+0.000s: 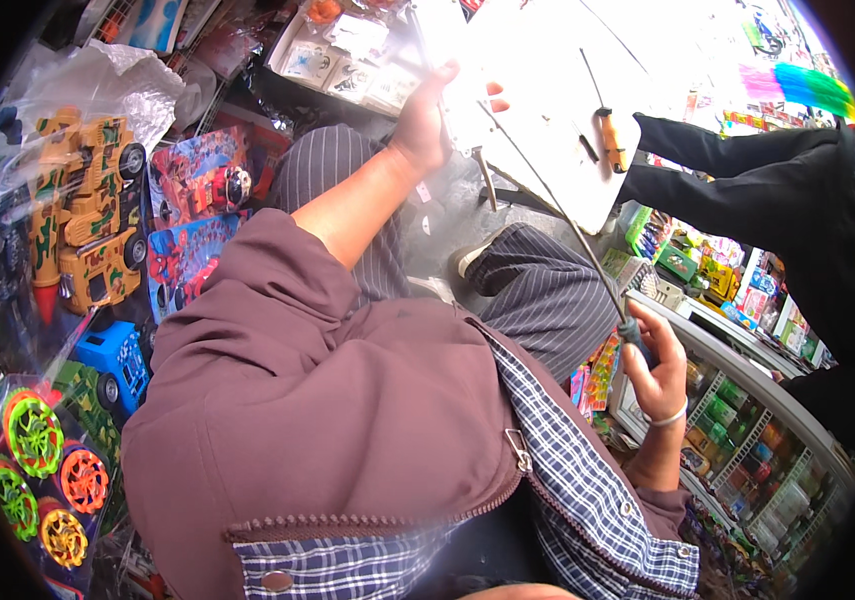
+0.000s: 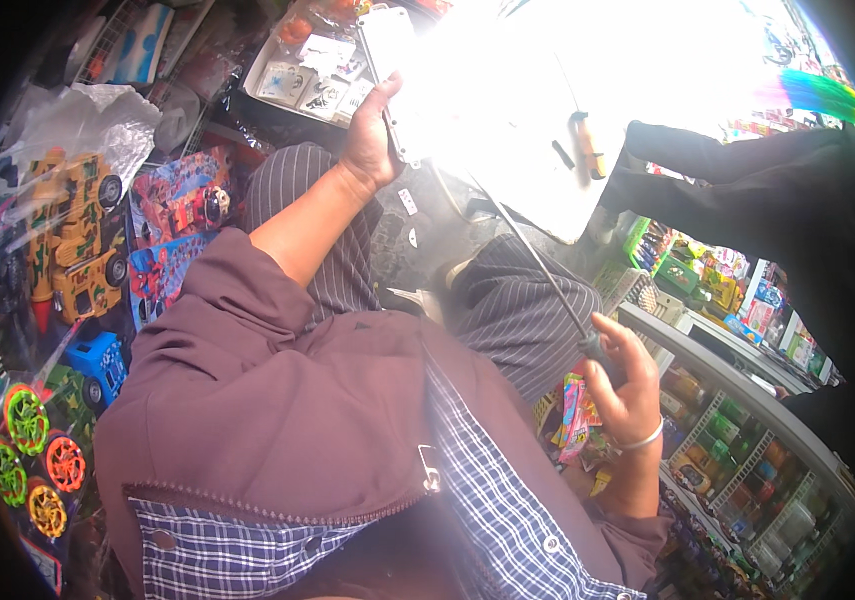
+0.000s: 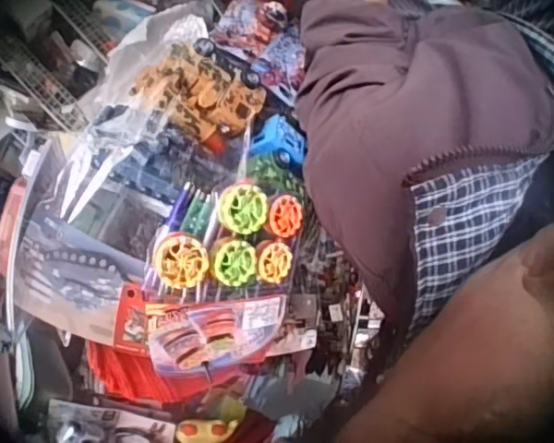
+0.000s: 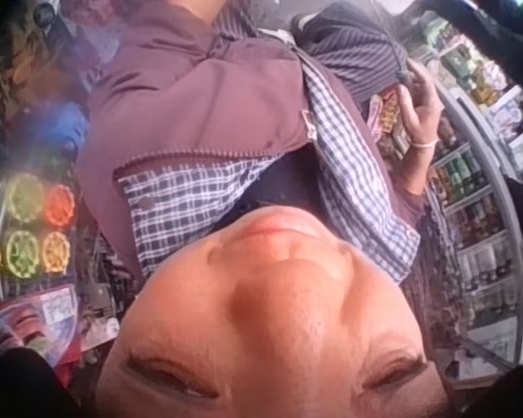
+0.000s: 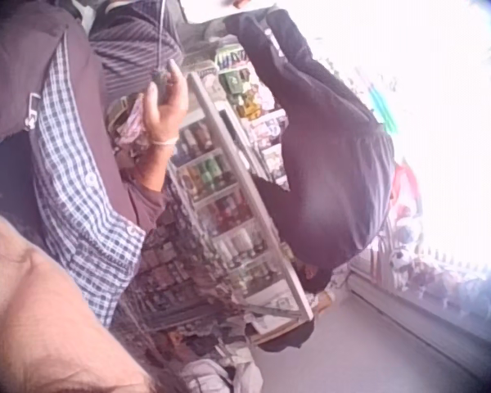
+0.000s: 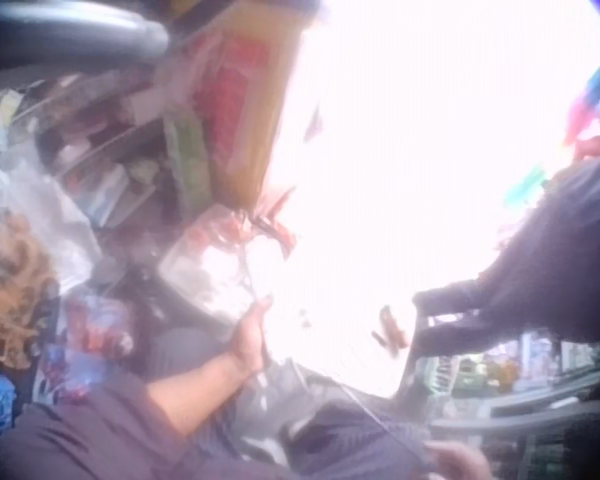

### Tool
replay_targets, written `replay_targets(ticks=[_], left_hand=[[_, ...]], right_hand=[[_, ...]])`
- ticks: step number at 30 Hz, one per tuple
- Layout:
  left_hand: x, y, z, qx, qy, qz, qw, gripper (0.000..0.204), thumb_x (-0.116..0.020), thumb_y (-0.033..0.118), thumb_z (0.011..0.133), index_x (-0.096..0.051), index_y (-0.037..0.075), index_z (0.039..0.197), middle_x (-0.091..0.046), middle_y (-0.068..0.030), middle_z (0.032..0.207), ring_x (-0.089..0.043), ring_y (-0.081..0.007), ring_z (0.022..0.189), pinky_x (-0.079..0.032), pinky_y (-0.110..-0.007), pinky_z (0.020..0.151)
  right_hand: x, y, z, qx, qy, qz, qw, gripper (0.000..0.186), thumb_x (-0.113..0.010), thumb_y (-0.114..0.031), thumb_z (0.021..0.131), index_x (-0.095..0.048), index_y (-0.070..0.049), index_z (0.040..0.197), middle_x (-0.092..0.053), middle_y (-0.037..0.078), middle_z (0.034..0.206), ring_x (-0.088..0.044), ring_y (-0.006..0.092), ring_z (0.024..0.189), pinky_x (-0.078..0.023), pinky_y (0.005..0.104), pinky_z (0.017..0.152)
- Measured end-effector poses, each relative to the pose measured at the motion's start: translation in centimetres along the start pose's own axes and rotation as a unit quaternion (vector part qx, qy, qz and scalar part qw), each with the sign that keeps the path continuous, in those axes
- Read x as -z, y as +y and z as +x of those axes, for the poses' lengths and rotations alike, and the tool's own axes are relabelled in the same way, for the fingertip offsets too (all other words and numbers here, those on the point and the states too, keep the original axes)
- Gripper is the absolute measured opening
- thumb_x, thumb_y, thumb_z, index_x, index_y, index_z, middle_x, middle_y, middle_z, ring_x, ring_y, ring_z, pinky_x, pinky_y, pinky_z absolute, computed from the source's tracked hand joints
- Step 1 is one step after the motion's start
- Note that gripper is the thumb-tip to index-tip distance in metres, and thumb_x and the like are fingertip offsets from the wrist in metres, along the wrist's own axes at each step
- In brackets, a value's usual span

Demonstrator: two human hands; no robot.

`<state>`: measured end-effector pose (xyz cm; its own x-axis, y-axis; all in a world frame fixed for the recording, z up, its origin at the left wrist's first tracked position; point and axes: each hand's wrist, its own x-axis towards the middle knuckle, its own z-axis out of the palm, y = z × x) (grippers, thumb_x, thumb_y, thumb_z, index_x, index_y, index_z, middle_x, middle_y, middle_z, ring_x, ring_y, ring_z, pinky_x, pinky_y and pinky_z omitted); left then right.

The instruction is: The person disassembles a white power strip using a screwdriver, removes the cover, and manipulates internal components. They then reassemble the power strip, tighten the screws, and plug it into a wall socket to test it.

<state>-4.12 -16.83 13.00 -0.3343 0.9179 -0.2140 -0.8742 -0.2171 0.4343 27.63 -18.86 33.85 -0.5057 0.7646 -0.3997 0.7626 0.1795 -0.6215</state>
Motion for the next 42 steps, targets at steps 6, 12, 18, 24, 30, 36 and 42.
replay_targets(ticks=[6, 12, 18, 24, 30, 36, 42], left_hand=[[-0.2, 0.0, -0.4, -0.011, 0.005, 0.028, 1.0, 0.053, -0.049, 0.038, 0.093, -0.045, -0.005, 0.123, -0.059, -0.0228, 0.111, -0.064, -0.0316, 0.097, -0.054, -0.04, 0.08], [-0.1, 0.2, -0.5, -0.018, -0.001, 0.026, 0.999, 0.051, -0.05, 0.037, 0.093, -0.045, -0.005, 0.122, -0.059, -0.0225, 0.109, -0.065, -0.0302, 0.095, -0.056, -0.039, 0.077], [0.2, 0.0, -0.2, -0.021, -0.015, 0.017, 1.0, 0.043, -0.05, 0.032, 0.093, -0.046, -0.002, 0.119, -0.059, -0.0215, 0.107, -0.065, -0.0279, 0.093, -0.056, -0.038, 0.077], [0.4, -0.2, 0.0, -0.023, -0.023, 0.016, 0.999, 0.036, -0.049, 0.027, 0.095, -0.047, -0.002, 0.117, -0.061, -0.0199, 0.103, -0.066, -0.0258, 0.09, -0.056, -0.036, 0.075], [0.5, -0.2, 0.1, -0.029, -0.031, 0.027, 0.999, 0.034, -0.049, 0.026, 0.095, -0.048, -0.002, 0.114, -0.062, -0.019, 0.101, -0.067, -0.0242, 0.087, -0.056, -0.034, 0.074], [0.5, -0.4, 0.0, -0.034, -0.024, 0.054, 0.998, 0.033, -0.053, 0.026, 0.095, -0.053, -0.003, 0.11, -0.065, -0.0151, 0.096, -0.067, -0.021, 0.084, -0.056, -0.032, 0.073], [-0.2, -0.4, -0.8, -0.038, 0.016, 0.112, 0.993, 0.031, -0.057, 0.026, 0.094, -0.058, -0.002, 0.106, -0.066, -0.0115, 0.092, -0.067, -0.0176, 0.082, -0.055, -0.029, 0.071]], right_hand=[[0.3, -1.0, -1.1, 0.098, -0.009, -0.147, 0.984, 0.042, -0.063, 0.004, 0.072, -0.059, 0.0, 0.114, -0.059, 0.013, 0.086, -0.057, 0.0237, 0.077, -0.046, 0.0327, 0.073], [0.0, -1.7, -1.1, 0.096, 0.014, -0.158, 0.983, 0.042, -0.063, 0.004, 0.073, -0.06, -0.001, 0.114, -0.056, 0.011, 0.081, -0.056, 0.0232, 0.074, -0.046, 0.0326, 0.07], [0.4, -2.4, -1.0, 0.096, 0.014, -0.19, 0.977, 0.042, -0.063, 0.004, 0.072, -0.061, 0.0, 0.113, -0.055, 0.012, 0.08, -0.056, 0.0239, 0.074, -0.046, 0.0328, 0.069], [1.0, -3.3, -0.6, 0.12, 0.007, -0.216, 0.969, 0.043, -0.063, 0.004, 0.071, -0.061, 0.0, 0.113, -0.057, 0.013, 0.081, -0.058, 0.0248, 0.075, -0.047, 0.0332, 0.07], [1.2, -4.2, -0.6, 0.115, 0.004, -0.234, 0.965, 0.042, -0.062, 0.004, 0.071, -0.061, 0.0, 0.113, -0.057, 0.014, 0.082, -0.058, 0.0256, 0.074, -0.047, 0.033, 0.068], [1.6, -7.1, -0.8, 0.117, 0.007, -0.29, 0.95, 0.044, -0.063, 0.003, 0.073, -0.062, -0.004, 0.116, -0.058, 0.012, 0.084, -0.058, 0.0271, 0.071, -0.048, 0.0335, 0.066], [2.2, -10.9, -0.6, 0.229, 0.05, -0.48, 0.845, 0.05, -0.068, 0.001, 0.068, -0.064, -0.009, 0.117, -0.061, 0.009, 0.092, -0.062, 0.0258, 0.081, -0.05, 0.0367, 0.066]])
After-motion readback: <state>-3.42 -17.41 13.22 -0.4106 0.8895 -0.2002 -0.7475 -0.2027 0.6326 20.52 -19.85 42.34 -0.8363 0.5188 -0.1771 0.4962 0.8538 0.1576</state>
